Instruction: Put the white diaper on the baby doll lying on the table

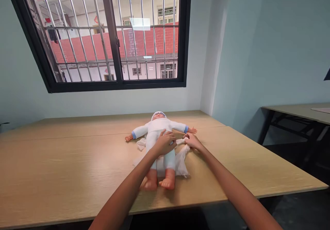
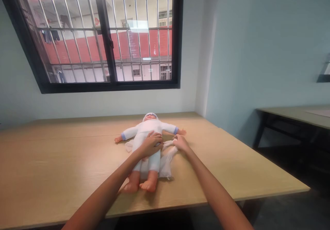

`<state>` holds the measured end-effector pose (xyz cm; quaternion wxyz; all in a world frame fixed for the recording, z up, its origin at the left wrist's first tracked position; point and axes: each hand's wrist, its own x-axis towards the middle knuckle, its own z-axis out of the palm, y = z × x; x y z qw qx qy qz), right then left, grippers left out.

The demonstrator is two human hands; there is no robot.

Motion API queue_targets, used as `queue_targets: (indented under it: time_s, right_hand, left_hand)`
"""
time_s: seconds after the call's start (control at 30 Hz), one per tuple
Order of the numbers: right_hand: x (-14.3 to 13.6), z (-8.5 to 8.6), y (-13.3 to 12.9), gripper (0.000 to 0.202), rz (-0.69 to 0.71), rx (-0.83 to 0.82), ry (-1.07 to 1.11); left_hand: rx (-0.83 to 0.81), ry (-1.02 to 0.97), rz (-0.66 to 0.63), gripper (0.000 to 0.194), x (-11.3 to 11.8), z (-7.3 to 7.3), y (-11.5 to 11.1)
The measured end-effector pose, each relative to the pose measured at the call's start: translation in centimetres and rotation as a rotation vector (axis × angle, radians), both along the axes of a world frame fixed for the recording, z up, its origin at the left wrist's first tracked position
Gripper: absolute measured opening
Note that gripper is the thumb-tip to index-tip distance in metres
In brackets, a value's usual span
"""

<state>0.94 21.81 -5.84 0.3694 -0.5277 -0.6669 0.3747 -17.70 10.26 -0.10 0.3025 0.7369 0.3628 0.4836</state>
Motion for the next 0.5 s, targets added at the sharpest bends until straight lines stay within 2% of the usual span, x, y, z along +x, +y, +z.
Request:
queue_targets:
  time_s: [0.07,0.13,0.2,0.37,0.5]
  right_hand:
    - [0.44,-0.02,0.15,0.018,-0.074,0.034,-0.029]
    - [0.71,-0.14,0.21,0.014,-0.122,0.071,-0.044]
    - [0.78,-0.36,0.26,0.011,-0.149,0.120,-0.064]
    - [0.72,-0.49,0.64,0.005,-0.181,0.188,-0.114]
    - [0.98,0.38,0.72,0.002,-0.218,0.202,-0.146]
  left_hand:
    - [0.037,0.238,0.071,0.033,-0.02,-0.06,0.32]
    - [0.093,0.541,0.146,0.030,0.00,-0.06,0.57]
    - [0.152,0.748,0.203,0.026,0.02,-0.05,0.71]
    - [0.233,0.854,0.256,0.028,-0.01,-0.19,0.83]
    - [0.256,0.869,0.264,0.032,-0.03,-0.36,0.92]
